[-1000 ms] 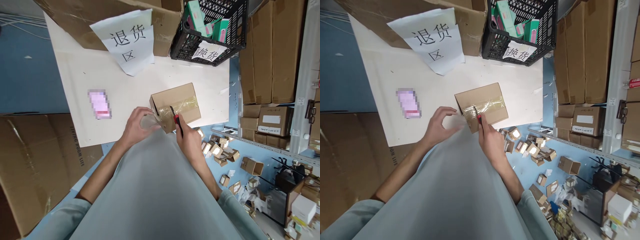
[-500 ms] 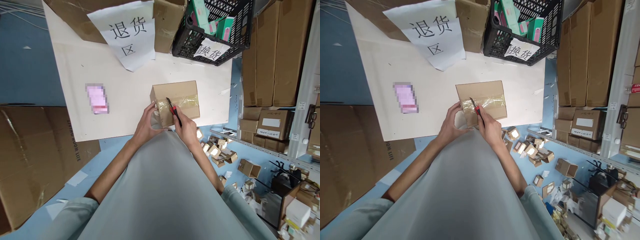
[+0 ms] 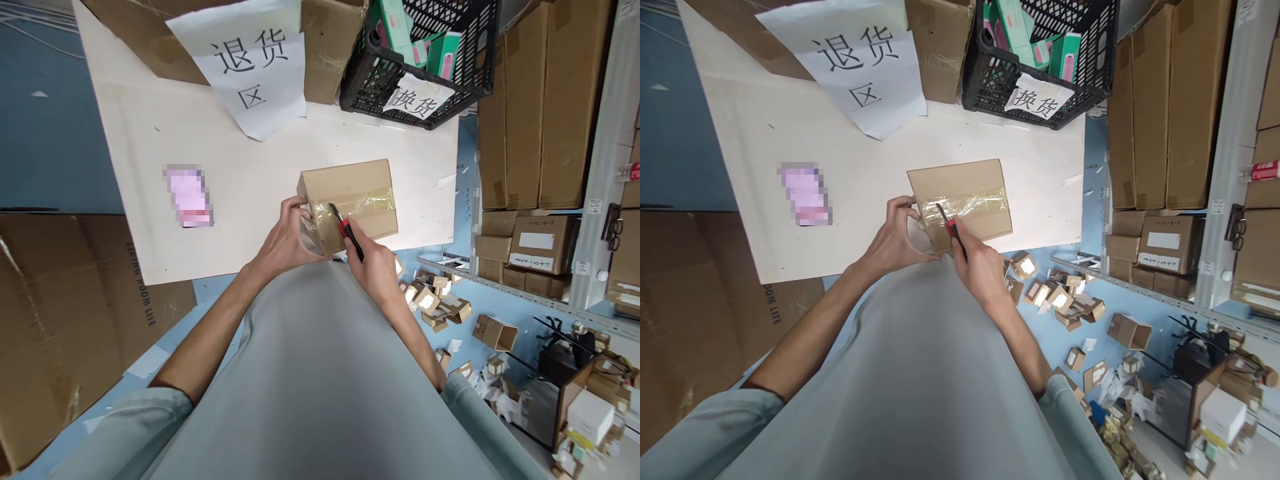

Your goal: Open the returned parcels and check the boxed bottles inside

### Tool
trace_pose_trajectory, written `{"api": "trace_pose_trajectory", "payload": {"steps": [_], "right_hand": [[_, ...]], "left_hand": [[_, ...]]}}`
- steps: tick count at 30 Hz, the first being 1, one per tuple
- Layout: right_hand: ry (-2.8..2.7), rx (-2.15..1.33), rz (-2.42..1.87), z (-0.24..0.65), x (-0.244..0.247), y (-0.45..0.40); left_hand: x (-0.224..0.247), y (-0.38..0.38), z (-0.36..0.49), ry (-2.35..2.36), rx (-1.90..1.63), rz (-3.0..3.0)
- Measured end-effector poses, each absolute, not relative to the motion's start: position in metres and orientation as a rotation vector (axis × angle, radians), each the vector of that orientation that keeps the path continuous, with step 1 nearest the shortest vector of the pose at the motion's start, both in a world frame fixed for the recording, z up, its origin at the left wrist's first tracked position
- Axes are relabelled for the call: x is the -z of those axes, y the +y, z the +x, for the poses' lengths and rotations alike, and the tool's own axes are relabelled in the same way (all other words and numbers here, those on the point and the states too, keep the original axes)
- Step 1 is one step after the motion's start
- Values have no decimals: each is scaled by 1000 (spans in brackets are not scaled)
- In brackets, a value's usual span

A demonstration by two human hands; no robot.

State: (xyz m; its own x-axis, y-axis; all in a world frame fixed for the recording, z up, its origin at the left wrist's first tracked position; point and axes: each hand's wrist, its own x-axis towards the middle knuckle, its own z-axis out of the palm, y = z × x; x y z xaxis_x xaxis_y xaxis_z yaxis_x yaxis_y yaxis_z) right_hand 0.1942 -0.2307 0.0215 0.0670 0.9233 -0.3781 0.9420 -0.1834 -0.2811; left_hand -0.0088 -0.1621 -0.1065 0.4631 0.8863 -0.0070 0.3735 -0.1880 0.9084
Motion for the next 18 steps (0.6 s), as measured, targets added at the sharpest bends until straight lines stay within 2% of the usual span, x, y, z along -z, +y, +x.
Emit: {"api": "trace_pose_trajectory", "payload": {"steps": [6,18], "right_hand": [[1829,773,2034,167,-60,-238],[1509,471,1845,102,-77,-228]], "left_hand": [[108,-163,-6,1069,-702,1750],[112,-169,1,1038,-801,1724]]}}
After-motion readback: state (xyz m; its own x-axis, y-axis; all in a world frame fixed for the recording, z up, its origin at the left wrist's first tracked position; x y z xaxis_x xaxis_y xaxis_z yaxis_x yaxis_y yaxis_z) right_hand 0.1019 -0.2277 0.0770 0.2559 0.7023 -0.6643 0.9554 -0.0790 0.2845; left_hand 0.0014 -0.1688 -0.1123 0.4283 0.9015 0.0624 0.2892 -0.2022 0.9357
